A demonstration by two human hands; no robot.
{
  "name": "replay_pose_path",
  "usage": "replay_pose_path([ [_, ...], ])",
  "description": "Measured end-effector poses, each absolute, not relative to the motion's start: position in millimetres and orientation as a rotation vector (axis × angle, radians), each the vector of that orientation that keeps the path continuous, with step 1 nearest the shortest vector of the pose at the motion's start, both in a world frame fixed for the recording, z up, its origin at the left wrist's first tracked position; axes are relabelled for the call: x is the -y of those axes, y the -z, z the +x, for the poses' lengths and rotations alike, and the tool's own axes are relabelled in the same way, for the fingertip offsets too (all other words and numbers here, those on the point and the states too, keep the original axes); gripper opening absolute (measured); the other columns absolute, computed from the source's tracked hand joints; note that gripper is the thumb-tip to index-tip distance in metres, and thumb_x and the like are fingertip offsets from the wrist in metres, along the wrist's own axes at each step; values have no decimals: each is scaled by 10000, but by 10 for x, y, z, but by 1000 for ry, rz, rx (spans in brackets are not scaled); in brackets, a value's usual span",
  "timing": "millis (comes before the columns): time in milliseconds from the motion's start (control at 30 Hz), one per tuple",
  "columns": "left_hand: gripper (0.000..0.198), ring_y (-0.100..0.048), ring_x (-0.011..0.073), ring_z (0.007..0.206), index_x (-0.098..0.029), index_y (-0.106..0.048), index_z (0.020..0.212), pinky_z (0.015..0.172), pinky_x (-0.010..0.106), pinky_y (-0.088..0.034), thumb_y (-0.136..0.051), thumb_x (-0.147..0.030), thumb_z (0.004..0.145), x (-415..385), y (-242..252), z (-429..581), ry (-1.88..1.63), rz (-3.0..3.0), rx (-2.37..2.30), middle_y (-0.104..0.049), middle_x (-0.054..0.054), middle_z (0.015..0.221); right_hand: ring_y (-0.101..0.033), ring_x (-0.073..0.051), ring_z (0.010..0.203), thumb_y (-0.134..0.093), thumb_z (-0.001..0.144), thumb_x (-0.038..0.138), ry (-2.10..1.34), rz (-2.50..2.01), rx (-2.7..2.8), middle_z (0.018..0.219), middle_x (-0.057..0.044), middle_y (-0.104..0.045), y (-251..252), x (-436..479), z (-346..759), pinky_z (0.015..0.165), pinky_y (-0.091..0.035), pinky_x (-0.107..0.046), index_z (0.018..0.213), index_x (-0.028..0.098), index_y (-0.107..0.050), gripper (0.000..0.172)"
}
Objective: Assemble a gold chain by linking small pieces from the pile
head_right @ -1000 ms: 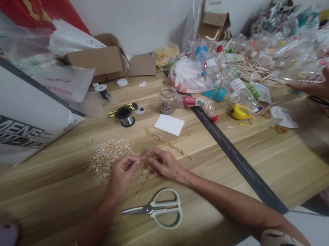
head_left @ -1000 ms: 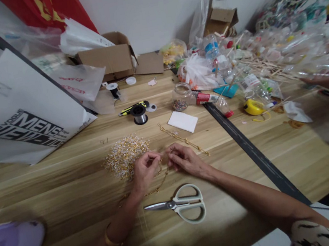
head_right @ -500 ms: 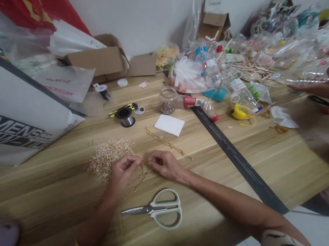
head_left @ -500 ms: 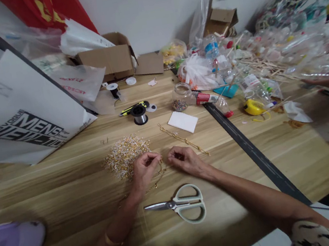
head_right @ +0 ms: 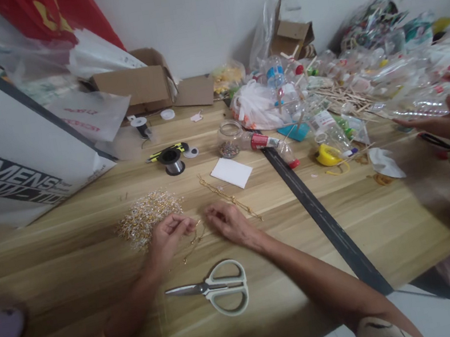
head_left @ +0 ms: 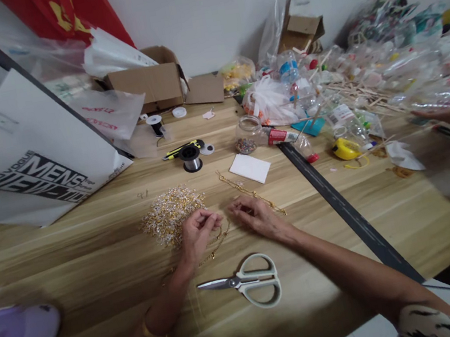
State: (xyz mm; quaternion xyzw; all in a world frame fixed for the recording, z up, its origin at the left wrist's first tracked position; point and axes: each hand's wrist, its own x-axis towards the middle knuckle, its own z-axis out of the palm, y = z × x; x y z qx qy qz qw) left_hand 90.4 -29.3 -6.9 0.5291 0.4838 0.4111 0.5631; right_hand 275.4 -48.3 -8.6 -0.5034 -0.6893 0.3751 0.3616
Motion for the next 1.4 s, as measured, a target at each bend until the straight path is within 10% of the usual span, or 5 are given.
replay_pose_path([
  [200, 257, -634, 137, 601, -146, -578, 675, 584, 248, -512, -686, -379, 664, 298, 73, 893, -993, 1198, -1128, -700, 41, 668, -549, -152, 844, -471, 857, 140, -709, -1271, 2171, 1003, -87, -581, -23, 460, 2825, 747, -431, -258, 1005, 156, -592, 192],
  [767, 205, -583, 112, 531, -147, -567, 645, 537, 225, -480, -659, -328, 670, 286, 115, 859, -1016, 1201, -1074, -624, -5, 580, -544, -147, 691, -402, 889, 60, 49, -939, 3146, 857, -93, -568, -264, 144, 2612, 572, -362, -253, 957, 106, -572, 189],
  [1400, 242, -579, 105, 548, -129, -567, 676, 545, 214, -466, -657, -354, 686, 303, 110, 837, -1033, 1149, -1047, -646, 16, 624, -473, -105, 648, -440, 882, 114, -683, -972, 2823, 777, -33, -543, -296, 81, 2787, 594, -344, -210, 851, 127, -538, 103],
])
